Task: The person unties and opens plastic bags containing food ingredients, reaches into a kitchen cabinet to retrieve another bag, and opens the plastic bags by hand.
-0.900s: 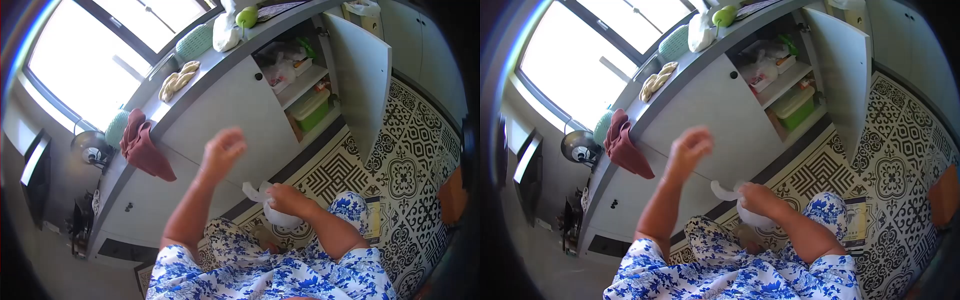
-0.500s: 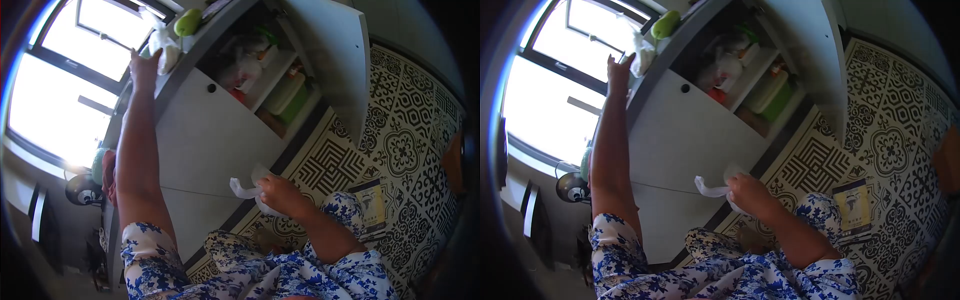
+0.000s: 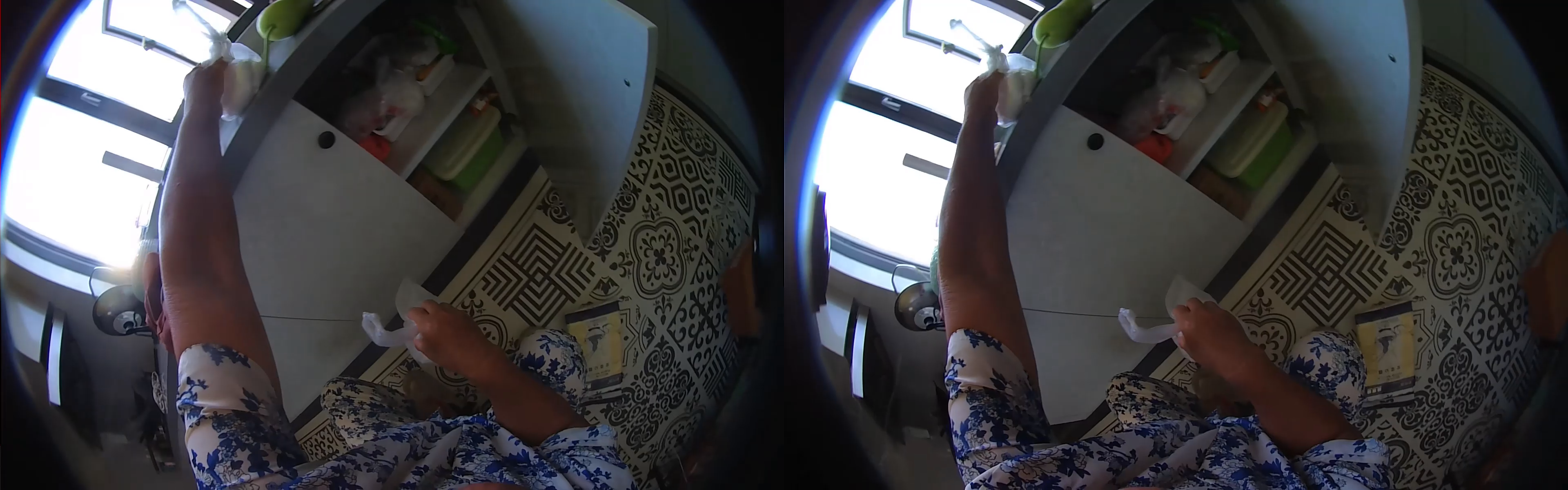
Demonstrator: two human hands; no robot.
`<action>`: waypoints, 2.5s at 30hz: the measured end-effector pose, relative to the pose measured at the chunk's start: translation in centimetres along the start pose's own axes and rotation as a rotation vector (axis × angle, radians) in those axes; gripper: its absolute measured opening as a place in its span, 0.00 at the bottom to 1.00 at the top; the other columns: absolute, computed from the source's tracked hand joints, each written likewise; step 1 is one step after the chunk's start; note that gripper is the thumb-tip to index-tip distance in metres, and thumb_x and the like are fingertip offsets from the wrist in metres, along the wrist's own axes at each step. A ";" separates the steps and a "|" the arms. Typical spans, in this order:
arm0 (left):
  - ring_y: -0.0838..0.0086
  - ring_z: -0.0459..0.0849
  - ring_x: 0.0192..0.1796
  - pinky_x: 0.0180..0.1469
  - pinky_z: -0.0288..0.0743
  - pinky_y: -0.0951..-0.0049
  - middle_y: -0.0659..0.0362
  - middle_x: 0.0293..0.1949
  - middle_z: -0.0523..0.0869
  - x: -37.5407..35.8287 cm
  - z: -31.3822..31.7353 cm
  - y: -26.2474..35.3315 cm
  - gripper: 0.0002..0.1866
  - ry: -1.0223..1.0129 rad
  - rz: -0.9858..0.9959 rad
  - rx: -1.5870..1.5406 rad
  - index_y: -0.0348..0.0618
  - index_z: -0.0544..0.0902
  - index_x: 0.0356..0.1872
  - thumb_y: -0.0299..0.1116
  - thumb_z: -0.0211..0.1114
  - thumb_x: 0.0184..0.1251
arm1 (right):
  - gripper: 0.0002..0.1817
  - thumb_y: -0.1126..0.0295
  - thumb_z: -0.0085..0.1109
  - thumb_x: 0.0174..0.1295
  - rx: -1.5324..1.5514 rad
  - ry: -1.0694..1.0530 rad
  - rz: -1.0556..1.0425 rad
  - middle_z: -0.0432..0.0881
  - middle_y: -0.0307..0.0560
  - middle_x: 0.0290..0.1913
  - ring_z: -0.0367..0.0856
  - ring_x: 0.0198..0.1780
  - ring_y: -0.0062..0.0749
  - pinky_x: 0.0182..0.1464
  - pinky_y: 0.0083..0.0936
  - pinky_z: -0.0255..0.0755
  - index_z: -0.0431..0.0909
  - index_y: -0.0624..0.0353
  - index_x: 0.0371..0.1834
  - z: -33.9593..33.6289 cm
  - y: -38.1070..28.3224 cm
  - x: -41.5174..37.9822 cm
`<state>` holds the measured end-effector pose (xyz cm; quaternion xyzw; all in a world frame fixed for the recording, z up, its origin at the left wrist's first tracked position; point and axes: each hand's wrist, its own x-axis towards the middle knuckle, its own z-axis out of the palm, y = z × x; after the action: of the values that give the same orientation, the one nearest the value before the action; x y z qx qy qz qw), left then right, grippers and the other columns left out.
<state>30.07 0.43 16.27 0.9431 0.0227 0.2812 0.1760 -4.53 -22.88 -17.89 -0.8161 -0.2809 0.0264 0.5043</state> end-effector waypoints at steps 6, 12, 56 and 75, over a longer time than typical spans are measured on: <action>0.63 0.77 0.50 0.51 0.72 0.67 0.50 0.46 0.80 -5.0 -2.0 -0.3 0.21 0.002 -0.066 -0.935 0.33 0.74 0.51 0.36 0.64 0.61 | 0.11 0.71 0.59 0.52 -0.020 0.018 0.013 0.76 0.52 0.38 0.78 0.41 0.47 0.45 0.39 0.73 0.74 0.62 0.37 -0.1 0.5 -0.1; 0.57 0.76 0.55 0.59 0.71 0.54 0.48 0.54 0.76 -10.3 -4.2 -0.2 0.20 -0.200 -0.044 -1.428 0.35 0.70 0.56 0.37 0.54 0.69 | 0.12 0.71 0.59 0.51 -0.119 0.086 0.017 0.76 0.54 0.39 0.78 0.43 0.49 0.45 0.39 0.73 0.75 0.61 0.40 -0.5 1.0 -0.1; 0.76 0.76 0.48 0.52 0.69 0.76 0.59 0.46 0.79 -50.0 4.7 -0.9 0.21 -0.237 -0.444 -1.130 0.37 0.74 0.55 0.43 0.49 0.73 | 0.20 0.69 0.57 0.61 1.128 0.349 0.294 0.78 0.45 0.44 0.76 0.44 0.23 0.48 0.21 0.71 0.69 0.69 0.54 -0.8 -0.6 -0.1; 0.53 0.69 0.60 0.63 0.60 0.61 0.43 0.54 0.73 -52.9 7.6 -2.6 0.18 -0.189 0.140 -0.319 0.34 0.70 0.57 0.30 0.47 0.70 | 0.18 0.59 0.59 0.56 0.852 0.220 0.216 0.80 0.46 0.34 0.77 0.37 0.27 0.44 0.25 0.71 0.78 0.63 0.41 3.9 -2.7 0.8</action>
<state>-10.14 -7.05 -18.15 0.9248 -0.1042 0.2028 0.3046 -6.27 -18.43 -17.38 -0.5582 -0.1030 0.1051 0.8165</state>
